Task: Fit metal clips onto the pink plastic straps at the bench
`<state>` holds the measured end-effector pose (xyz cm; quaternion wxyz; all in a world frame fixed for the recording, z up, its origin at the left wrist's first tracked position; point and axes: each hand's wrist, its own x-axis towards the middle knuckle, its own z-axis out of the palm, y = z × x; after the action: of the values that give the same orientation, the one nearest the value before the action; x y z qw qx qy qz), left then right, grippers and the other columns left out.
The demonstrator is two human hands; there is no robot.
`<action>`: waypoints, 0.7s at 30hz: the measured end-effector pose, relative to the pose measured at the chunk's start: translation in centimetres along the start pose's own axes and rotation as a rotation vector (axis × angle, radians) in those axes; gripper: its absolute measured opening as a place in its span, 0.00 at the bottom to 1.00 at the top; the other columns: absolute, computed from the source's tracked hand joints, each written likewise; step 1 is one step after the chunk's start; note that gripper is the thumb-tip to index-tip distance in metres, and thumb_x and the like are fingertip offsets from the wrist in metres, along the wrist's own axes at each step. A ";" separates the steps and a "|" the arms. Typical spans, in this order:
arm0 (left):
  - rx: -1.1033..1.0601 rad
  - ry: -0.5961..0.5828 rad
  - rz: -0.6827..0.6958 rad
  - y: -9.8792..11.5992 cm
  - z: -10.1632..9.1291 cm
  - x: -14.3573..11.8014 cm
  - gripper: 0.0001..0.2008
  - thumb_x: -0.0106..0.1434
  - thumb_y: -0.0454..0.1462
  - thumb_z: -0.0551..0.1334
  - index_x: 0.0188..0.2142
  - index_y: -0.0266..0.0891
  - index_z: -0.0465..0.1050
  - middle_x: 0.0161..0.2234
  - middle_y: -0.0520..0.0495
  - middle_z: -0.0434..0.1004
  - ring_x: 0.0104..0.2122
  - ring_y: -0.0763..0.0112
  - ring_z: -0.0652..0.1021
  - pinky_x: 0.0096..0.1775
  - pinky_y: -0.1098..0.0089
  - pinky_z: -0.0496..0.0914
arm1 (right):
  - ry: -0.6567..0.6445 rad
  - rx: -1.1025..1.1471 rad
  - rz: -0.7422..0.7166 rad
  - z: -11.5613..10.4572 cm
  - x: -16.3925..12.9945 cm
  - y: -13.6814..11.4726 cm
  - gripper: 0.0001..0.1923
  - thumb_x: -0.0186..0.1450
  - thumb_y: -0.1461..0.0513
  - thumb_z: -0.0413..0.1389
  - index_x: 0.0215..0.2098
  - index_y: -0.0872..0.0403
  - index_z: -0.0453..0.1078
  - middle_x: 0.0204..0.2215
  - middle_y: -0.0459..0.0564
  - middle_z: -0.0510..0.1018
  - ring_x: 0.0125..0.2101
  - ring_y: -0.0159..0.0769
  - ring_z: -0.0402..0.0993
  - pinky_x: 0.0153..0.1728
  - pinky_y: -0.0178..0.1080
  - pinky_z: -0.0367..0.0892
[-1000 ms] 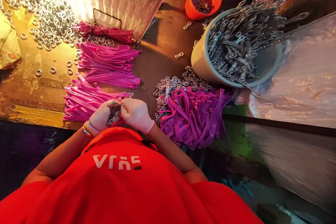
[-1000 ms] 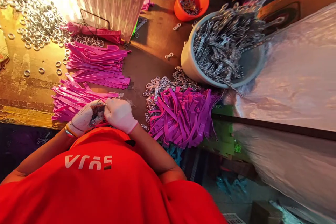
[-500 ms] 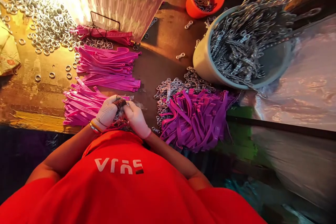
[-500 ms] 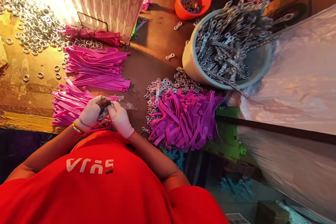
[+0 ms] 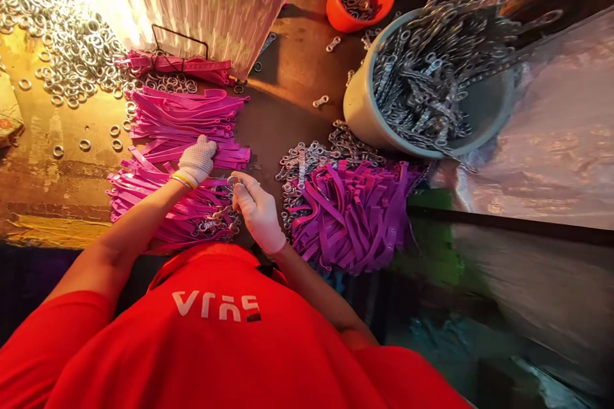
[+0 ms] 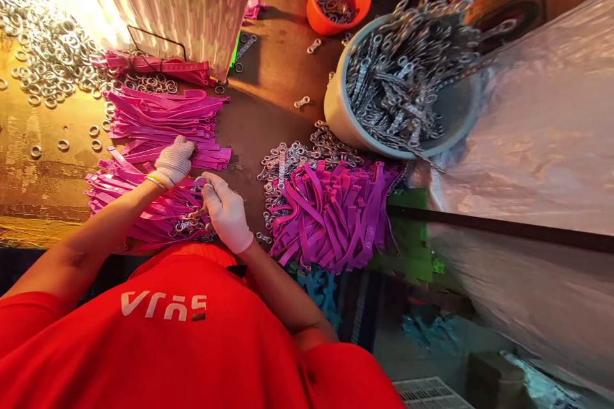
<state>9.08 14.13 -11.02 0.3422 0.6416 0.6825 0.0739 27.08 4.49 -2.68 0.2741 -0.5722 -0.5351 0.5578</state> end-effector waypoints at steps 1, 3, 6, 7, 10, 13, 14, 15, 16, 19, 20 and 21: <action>-0.045 0.016 0.012 -0.3 -0.4 -0.8 0.10 0.67 0.33 0.59 0.43 0.34 0.78 0.44 0.35 0.76 0.38 0.58 0.79 0.37 0.65 0.69 | 0.002 -0.055 -0.013 -0.1 0.2 0.1 0.23 0.74 0.50 0.48 0.60 0.53 0.70 0.28 0.44 0.77 0.30 0.34 0.72 0.37 0.37 0.69; -0.259 -0.033 0.016 -0.7 -1.7 -3.2 0.10 0.68 0.38 0.61 0.40 0.34 0.78 0.32 0.41 0.76 0.28 0.66 0.76 0.30 0.69 0.66 | 0.012 -0.192 -0.078 -0.4 0.7 0.2 0.21 0.74 0.53 0.48 0.58 0.52 0.72 0.36 0.47 0.82 0.36 0.37 0.76 0.44 0.38 0.70; -0.709 -0.210 -0.070 -0.8 -3.9 -7.9 0.15 0.69 0.46 0.60 0.37 0.36 0.75 0.19 0.50 0.68 0.15 0.74 0.64 0.20 0.73 0.56 | -0.022 -0.375 -0.216 -0.2 1.4 -0.1 0.18 0.74 0.58 0.47 0.54 0.52 0.74 0.48 0.52 0.83 0.48 0.40 0.77 0.53 0.40 0.67; -0.816 -0.242 -0.103 -0.6 -4.4 -9.4 0.16 0.68 0.48 0.61 0.35 0.36 0.74 0.17 0.51 0.67 0.14 0.76 0.62 0.18 0.73 0.54 | -0.060 -0.431 -0.244 0.1 1.5 -0.3 0.17 0.74 0.59 0.47 0.54 0.52 0.74 0.50 0.53 0.82 0.50 0.41 0.76 0.54 0.40 0.66; -0.972 -0.257 -0.163 0.2 -5.3 -13.0 0.21 0.68 0.52 0.61 0.28 0.37 0.70 0.16 0.51 0.65 0.13 0.78 0.61 0.17 0.74 0.52 | -0.213 -0.634 -0.283 1.3 1.4 -1.2 0.18 0.74 0.62 0.46 0.56 0.53 0.73 0.51 0.54 0.82 0.50 0.41 0.76 0.53 0.39 0.64; -0.974 -0.254 -0.188 0.9 -5.2 -14.9 0.21 0.68 0.50 0.61 0.25 0.38 0.67 0.15 0.52 0.63 0.14 0.78 0.61 0.17 0.74 0.52 | -0.303 -0.896 -0.317 2.3 0.8 -2.1 0.19 0.75 0.62 0.45 0.58 0.56 0.73 0.47 0.58 0.82 0.46 0.44 0.76 0.47 0.41 0.62; -0.959 -0.249 -0.191 1.0 -5.0 -15.2 0.20 0.68 0.48 0.60 0.25 0.38 0.66 0.15 0.52 0.63 0.14 0.78 0.61 0.18 0.74 0.52 | -0.320 -0.977 -0.327 2.5 0.5 -2.4 0.19 0.75 0.62 0.45 0.57 0.57 0.73 0.45 0.59 0.82 0.44 0.45 0.75 0.45 0.42 0.60; -0.932 -0.242 -0.186 1.1 -4.8 -15.5 0.19 0.68 0.47 0.60 0.25 0.39 0.66 0.16 0.53 0.63 0.14 0.78 0.61 0.18 0.74 0.53 | -0.336 -1.046 -0.338 2.6 0.3 -2.6 0.19 0.75 0.62 0.45 0.56 0.58 0.73 0.43 0.60 0.82 0.42 0.45 0.75 0.44 0.43 0.59; -0.890 -0.221 -0.168 1.0 -4.6 -15.7 0.17 0.67 0.45 0.60 0.25 0.39 0.66 0.16 0.53 0.63 0.15 0.77 0.61 0.19 0.73 0.53 | -0.355 -1.101 -0.351 2.7 0.1 -2.7 0.18 0.74 0.62 0.45 0.54 0.59 0.73 0.42 0.61 0.81 0.40 0.46 0.74 0.42 0.43 0.58; -0.678 -0.099 -0.011 0.9 -4.0 -16.1 0.11 0.65 0.40 0.61 0.26 0.38 0.69 0.21 0.50 0.69 0.21 0.72 0.67 0.25 0.72 0.59 | -0.389 -1.187 -0.382 2.6 -0.4 -3.1 0.17 0.74 0.62 0.46 0.52 0.60 0.73 0.40 0.62 0.81 0.38 0.45 0.73 0.40 0.43 0.55; -0.601 -0.047 0.051 0.8 -3.9 -16.2 0.10 0.64 0.39 0.61 0.27 0.38 0.71 0.23 0.48 0.72 0.25 0.70 0.69 0.28 0.71 0.61 | -0.381 -1.201 -0.380 2.5 -0.6 -3.2 0.17 0.74 0.62 0.46 0.53 0.60 0.73 0.41 0.62 0.80 0.38 0.45 0.72 0.39 0.43 0.55; -0.537 -0.001 0.102 0.7 -3.7 -16.4 0.08 0.63 0.38 0.61 0.28 0.38 0.72 0.26 0.47 0.75 0.28 0.68 0.71 0.31 0.70 0.63 | -0.363 -1.213 -0.372 2.5 -0.7 -3.3 0.17 0.74 0.62 0.46 0.53 0.60 0.72 0.41 0.62 0.80 0.38 0.45 0.73 0.39 0.43 0.54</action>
<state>6.66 0.36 -1.72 0.4961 0.5616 0.6051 0.2690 23.83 4.00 0.01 -0.0996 -0.4200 -0.8821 0.1884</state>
